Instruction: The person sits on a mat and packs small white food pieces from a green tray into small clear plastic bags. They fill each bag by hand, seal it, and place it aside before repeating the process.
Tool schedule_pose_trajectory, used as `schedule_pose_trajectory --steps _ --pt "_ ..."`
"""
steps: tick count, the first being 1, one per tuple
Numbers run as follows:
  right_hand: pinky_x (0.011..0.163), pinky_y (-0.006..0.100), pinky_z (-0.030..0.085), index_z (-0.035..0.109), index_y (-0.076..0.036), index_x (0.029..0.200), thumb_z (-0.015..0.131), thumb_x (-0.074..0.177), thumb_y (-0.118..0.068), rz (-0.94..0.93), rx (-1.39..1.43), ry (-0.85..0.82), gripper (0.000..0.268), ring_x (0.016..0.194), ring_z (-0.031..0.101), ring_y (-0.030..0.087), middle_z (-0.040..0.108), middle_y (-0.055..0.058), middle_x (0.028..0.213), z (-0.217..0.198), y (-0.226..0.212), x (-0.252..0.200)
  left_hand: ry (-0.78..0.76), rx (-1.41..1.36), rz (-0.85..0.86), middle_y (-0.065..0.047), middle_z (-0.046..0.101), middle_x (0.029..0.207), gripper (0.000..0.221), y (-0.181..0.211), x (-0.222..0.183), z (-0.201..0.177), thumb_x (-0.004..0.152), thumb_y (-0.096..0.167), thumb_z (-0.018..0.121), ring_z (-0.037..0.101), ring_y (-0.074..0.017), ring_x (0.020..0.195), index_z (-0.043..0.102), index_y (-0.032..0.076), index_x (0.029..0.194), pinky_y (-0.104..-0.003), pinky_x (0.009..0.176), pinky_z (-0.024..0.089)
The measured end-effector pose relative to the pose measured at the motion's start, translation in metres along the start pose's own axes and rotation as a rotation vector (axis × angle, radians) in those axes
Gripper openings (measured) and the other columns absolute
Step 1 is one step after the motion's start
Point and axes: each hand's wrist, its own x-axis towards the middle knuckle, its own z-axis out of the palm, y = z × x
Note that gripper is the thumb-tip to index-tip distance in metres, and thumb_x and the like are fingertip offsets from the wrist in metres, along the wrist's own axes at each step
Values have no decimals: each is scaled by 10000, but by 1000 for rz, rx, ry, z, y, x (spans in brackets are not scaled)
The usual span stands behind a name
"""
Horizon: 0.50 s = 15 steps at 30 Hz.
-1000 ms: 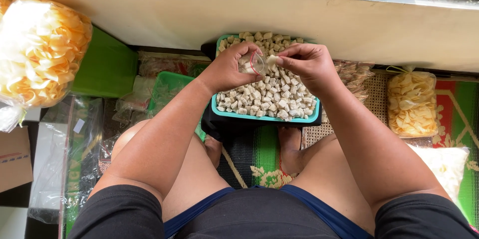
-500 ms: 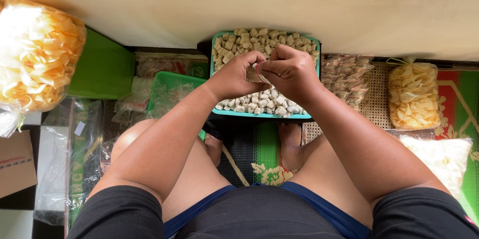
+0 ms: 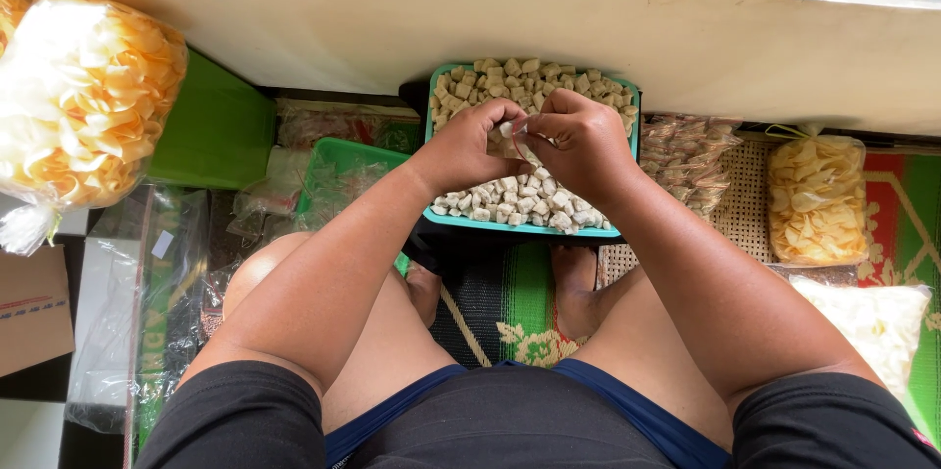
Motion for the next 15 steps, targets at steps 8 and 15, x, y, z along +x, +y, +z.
schedule_pose_trajectory --steps 8,15 --pt "496 391 423 773 -86 854 780 838 -1 22 27 -23 87 545 553 313 573 53 745 2 -3 1 -10 -133 -16 -112 708 956 364 -9 -2 1 810 140 906 696 -169 966 703 31 1092 -339 867 586" --pt "480 390 399 737 -74 802 708 888 15 -12 24 -59 127 519 514 333 529 66 706 2 -3 1 12 38 127 -150 664 929 366 -18 -1 1 832 246 910 682 -277 970 722 54 1081 -402 895 529"
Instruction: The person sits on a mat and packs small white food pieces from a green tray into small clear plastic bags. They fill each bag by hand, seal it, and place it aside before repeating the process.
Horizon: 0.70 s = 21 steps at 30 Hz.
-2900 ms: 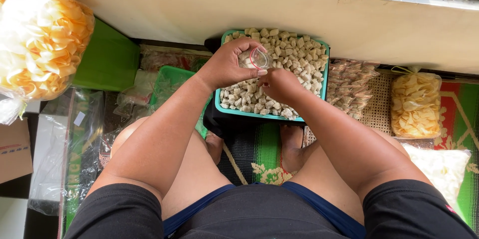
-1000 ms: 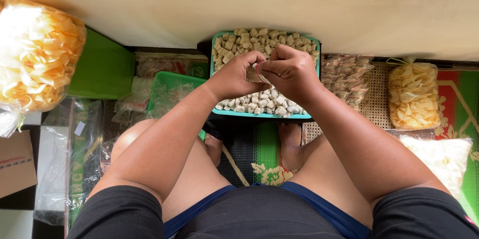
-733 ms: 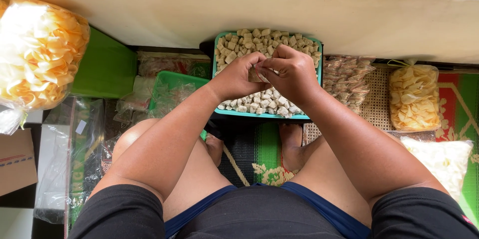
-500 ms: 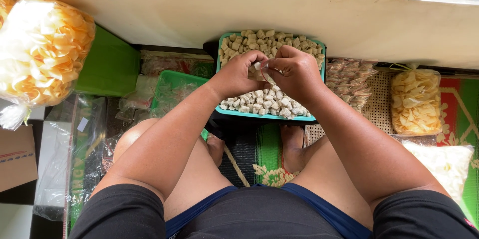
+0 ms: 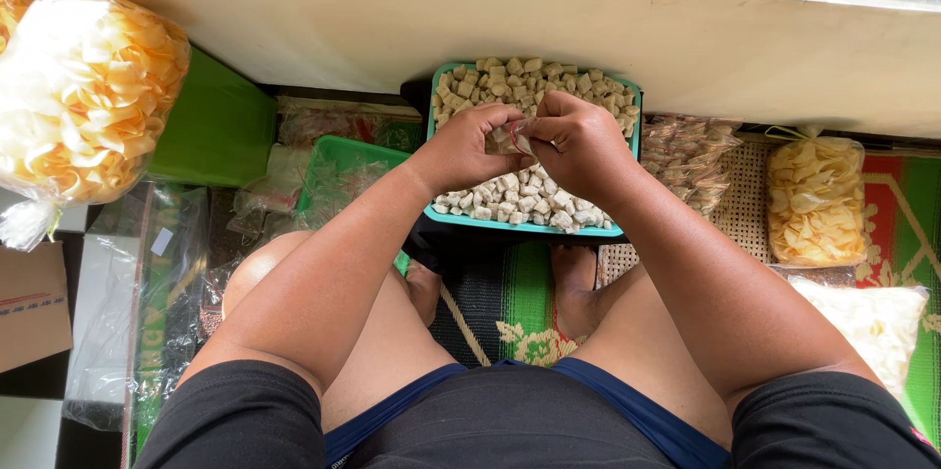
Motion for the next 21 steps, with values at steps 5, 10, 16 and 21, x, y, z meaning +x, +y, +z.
schedule_pose_trajectory --steps 5,10,16,21 --pt "546 310 422 790 -59 907 688 874 79 74 217 79 175 592 537 205 589 61 747 -6 -3 5 25 -39 -20 -133 681 961 340 1 2 -2 846 216 901 687 -243 970 726 61 1094 -380 885 539" --pt "605 285 436 800 -35 1017 685 914 79 224 340 205 192 685 550 131 607 90 781 -4 29 -1 68 -170 -49 -159 659 1015 369 3 4 -15 844 127 900 677 -181 978 688 9 1122 -322 874 582" --pt "529 333 463 804 -91 1005 692 845 2 489 146 -57 216 588 591 179 622 79 741 25 88 -14 95 -314 -104 -106 660 1027 377 21 7 -22 876 94 856 671 -111 973 649 13 1181 -265 829 633" --pt "714 474 576 789 -142 1026 749 832 -191 556 -146 -327 204 831 721 336 718 66 855 58 115 -25 124 -269 -20 -135 687 1002 367 25 12 -22 880 110 866 678 -134 951 664 33 1176 -290 797 623"
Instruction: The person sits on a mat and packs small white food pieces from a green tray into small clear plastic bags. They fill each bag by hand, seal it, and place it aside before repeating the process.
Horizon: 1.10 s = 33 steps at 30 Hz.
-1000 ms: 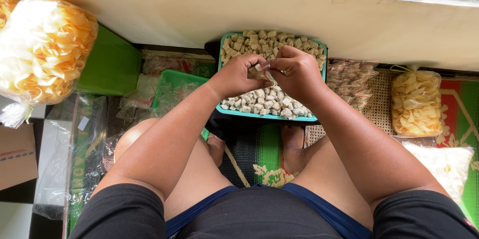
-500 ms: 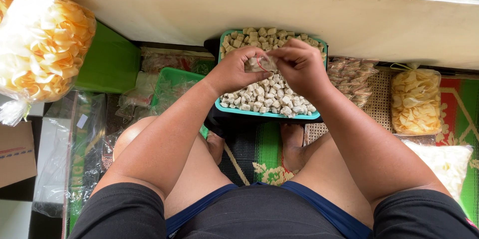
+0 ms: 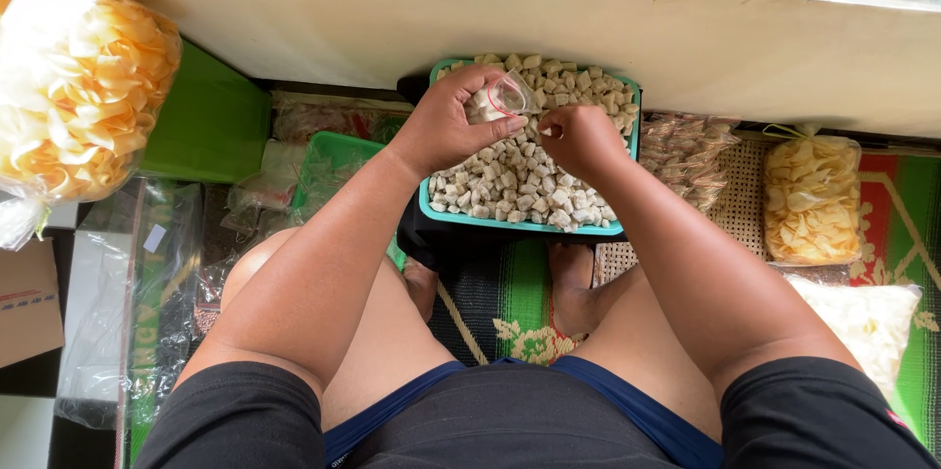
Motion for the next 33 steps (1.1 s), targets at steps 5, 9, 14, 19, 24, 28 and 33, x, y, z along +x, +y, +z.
schedule_pose_trajectory --steps 5,9,14,19,24,28,33 --pt "743 500 587 796 -163 1003 741 799 -191 -41 -97 -91 213 836 733 351 722 64 864 22 -15 1 15 33 22 -120 671 1004 378 -4 1 2 871 116 876 657 -122 946 671 38 1178 -290 814 613" --pt "713 443 598 783 -262 799 683 793 -160 -56 -348 -241 143 798 746 317 709 15 772 41 -9 5 24 29 16 -129 655 1039 364 -8 -2 -1 887 112 858 632 -137 1008 666 45 1189 -336 849 625" --pt "701 442 602 788 -236 794 714 789 -150 -49 -345 -286 113 793 749 318 731 29 773 37 -5 3 -3 85 10 -172 644 1082 363 -10 -9 -8 912 149 844 654 -251 1079 658 51 1208 -419 890 611" --pt "721 458 610 811 -233 817 760 778 -140 -99 -384 -308 113 817 757 327 745 59 807 29 -17 -4 -23 159 33 -187 639 1097 363 -7 -10 -9 924 170 840 657 -330 1121 660 51 1216 -481 926 585" --pt "717 475 606 827 -227 825 712 834 -93 -240 -437 -303 177 814 741 351 745 85 920 33 -5 -16 -21 160 54 -204 640 1077 354 -8 -11 -7 901 151 853 649 -306 1103 673 48 1188 -457 931 562" --pt "711 489 607 823 -186 865 716 851 -95 -261 -406 -273 142 813 734 358 721 99 937 18 -21 -24 -27 160 72 -206 633 1081 371 -12 -9 -8 889 170 868 641 -293 1103 679 47 1183 -445 948 555" --pt "698 465 605 795 -176 855 747 821 -127 -317 -415 -220 76 806 730 326 684 59 941 29 -6 -22 -15 189 93 -193 645 1060 373 -10 -9 -5 884 162 871 636 -290 1070 683 46 1185 -448 959 523"
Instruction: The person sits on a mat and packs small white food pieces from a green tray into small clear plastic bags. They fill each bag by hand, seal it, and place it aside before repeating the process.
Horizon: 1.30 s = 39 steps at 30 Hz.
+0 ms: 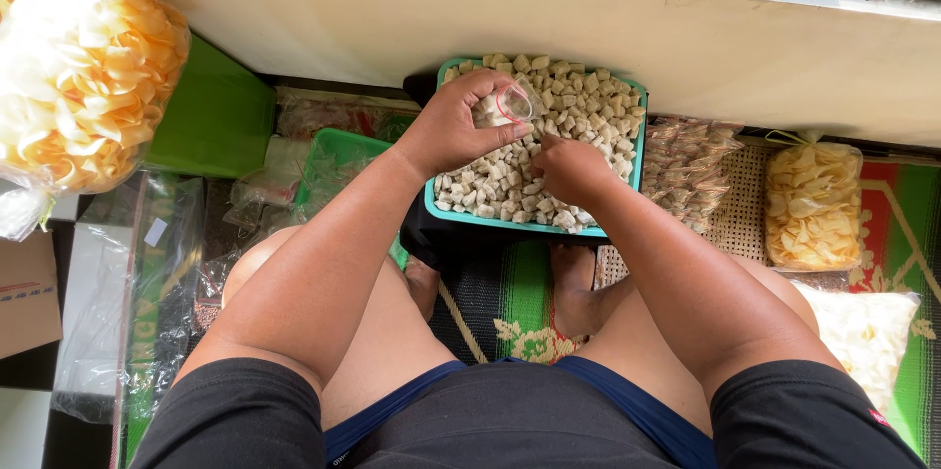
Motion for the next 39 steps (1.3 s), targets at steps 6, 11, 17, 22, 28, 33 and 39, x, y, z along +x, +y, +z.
schedule_pose_trajectory --steps 6,11,17,22,28,33,39 --pt "677 509 592 751 -153 808 794 771 -177 4 182 42 62 816 716 384 664 88 962 -2 16 0 -42 88 56 -199 627 1015 421 6 1 -1 884 195 883 631 -364 1001 660 14 1192 -483 882 514" --pt "702 509 605 771 -178 880 804 768 -219 40 186 67 124 844 733 363 676 60 993 -6 18 -1 -21 148 76 -172 654 1031 444 9 5 6 840 214 912 641 -345 1029 678 35 1172 -465 919 512" --pt "709 510 609 800 -208 901 784 780 -240 23 34 5 126 799 740 351 686 59 970 14 10 0 -20 184 99 -180 670 1073 472 11 5 10 842 252 904 626 -407 1090 671 40 1193 -515 965 489" --pt "692 483 612 802 -240 875 780 771 -287 22 -23 -8 116 784 746 323 686 33 940 24 15 3 -28 176 91 -159 678 1074 466 8 5 11 842 269 902 628 -387 1103 677 69 1198 -505 980 487" --pt "706 463 595 793 -153 1002 737 858 -241 182 432 63 178 847 751 339 757 67 923 -32 4 -3 -20 327 113 -147 673 1034 469 -4 6 2 836 285 891 629 -408 1058 678 90 1206 -496 950 494" --pt "664 293 518 770 -42 1034 751 933 -123 343 1008 219 131 730 655 179 736 82 837 -123 -30 -28 6 431 120 -175 687 1017 503 -13 7 -2 804 278 905 638 -426 1010 679 54 1194 -518 924 504" --pt "594 171 457 759 29 1011 871 834 -32 72 1361 494 218 721 546 41 699 113 962 -102 -12 -16 -10 477 151 -137 685 984 514 -27 8 9 770 328 914 647 -392 968 686 101 1171 -487 896 516"
